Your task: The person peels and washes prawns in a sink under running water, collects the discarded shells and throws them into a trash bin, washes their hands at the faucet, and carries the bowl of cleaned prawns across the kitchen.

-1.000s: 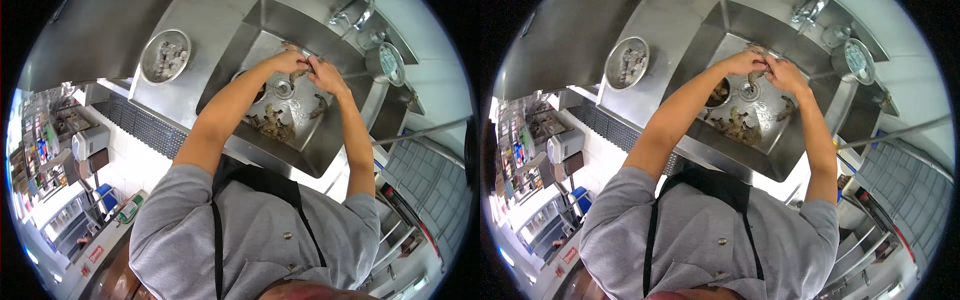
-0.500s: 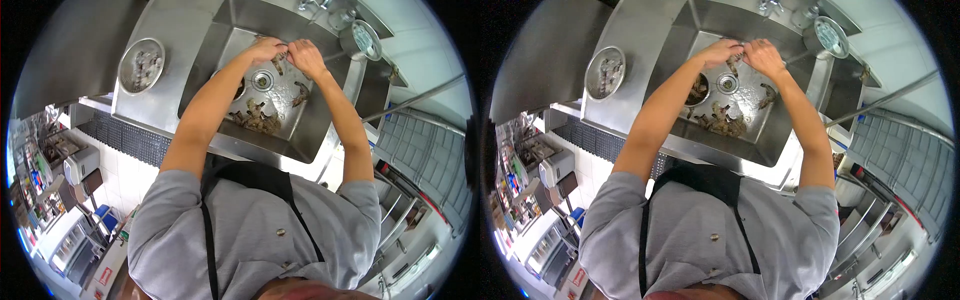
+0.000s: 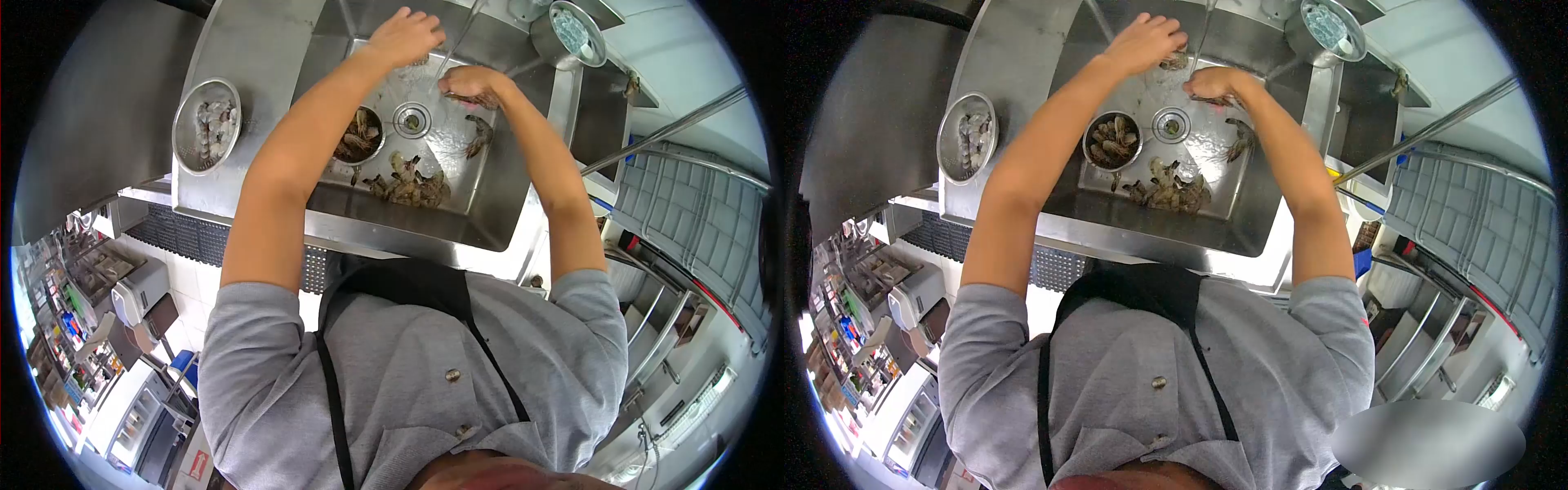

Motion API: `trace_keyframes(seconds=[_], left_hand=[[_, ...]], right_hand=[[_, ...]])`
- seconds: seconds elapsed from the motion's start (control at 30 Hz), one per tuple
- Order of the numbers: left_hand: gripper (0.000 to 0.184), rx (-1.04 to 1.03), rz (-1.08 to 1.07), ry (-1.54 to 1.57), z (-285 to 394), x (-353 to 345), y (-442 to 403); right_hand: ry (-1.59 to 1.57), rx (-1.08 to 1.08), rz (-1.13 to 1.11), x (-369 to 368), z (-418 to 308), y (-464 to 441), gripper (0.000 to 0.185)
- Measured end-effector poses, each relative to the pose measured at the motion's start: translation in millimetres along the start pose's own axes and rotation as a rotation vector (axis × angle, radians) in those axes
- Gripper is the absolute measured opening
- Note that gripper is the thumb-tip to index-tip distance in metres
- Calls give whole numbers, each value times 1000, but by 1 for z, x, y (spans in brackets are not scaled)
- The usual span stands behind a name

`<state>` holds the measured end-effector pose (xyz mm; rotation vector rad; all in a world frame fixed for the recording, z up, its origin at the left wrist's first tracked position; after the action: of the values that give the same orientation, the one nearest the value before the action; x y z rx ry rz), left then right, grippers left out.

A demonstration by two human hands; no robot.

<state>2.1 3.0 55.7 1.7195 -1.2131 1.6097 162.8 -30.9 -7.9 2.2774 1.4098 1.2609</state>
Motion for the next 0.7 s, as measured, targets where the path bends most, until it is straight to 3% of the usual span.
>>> trace_keyframes(seconds=[0.03,0.13,0.2,0.23,0.3,0.33,0.4,0.43,0.5,0.53,0.6,0.63,0.7], left_hand=[[20,-4,-5,5,-4,0,0],[16,76,239,-38,-6,9,-4],[19,549,36,804,-6,16,-9],[19,546,31,808,-6,12,-10],[16,611,-45,1096,-11,3,-12],[16,611,-48,1098,-13,-2,-13],[17,829,-87,1410,-12,-11,-12],[17,827,-86,1416,-11,-8,-13],[19,920,-22,1340,-10,5,-13],[19,918,-22,1346,-8,2,-14],[21,970,-29,1486,-6,-12,-15],[21,965,-38,1491,-6,-20,-17],[18,898,-188,1619,-2,-40,-21]], right_hand=[[-199,-136,-57,-5,-13,2,41],[-93,-104,-205,-45,-16,-40,43],[-121,1,-212,-72,-26,-74,44],[-128,-1,-212,-76,-26,-76,44],[-221,298,-76,-64,-54,-61,44],[-224,297,-77,-57,-50,-62,44],[104,76,-20,-42,-14,-70,41],[-32,87,60,-31,0,-55,38],[-305,-102,201,6,12,-19,33],[-440,-299,264,25,13,-3,30],[-479,-295,526,52,14,20,29],[-484,-304,527,58,16,22,29],[178,93,860,76,10,25,30]])
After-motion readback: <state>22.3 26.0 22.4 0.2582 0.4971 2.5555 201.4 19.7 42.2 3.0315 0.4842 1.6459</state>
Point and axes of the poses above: each hand's wrist, its own y-axis away from the middle knuckle, its own x-axis out of the back of the hand, z = x × y, the point moved 2 cm from there along -y, towards the middle knuckle, and after that the axes turned 7 degrees about -y, right-handed, at the moved point
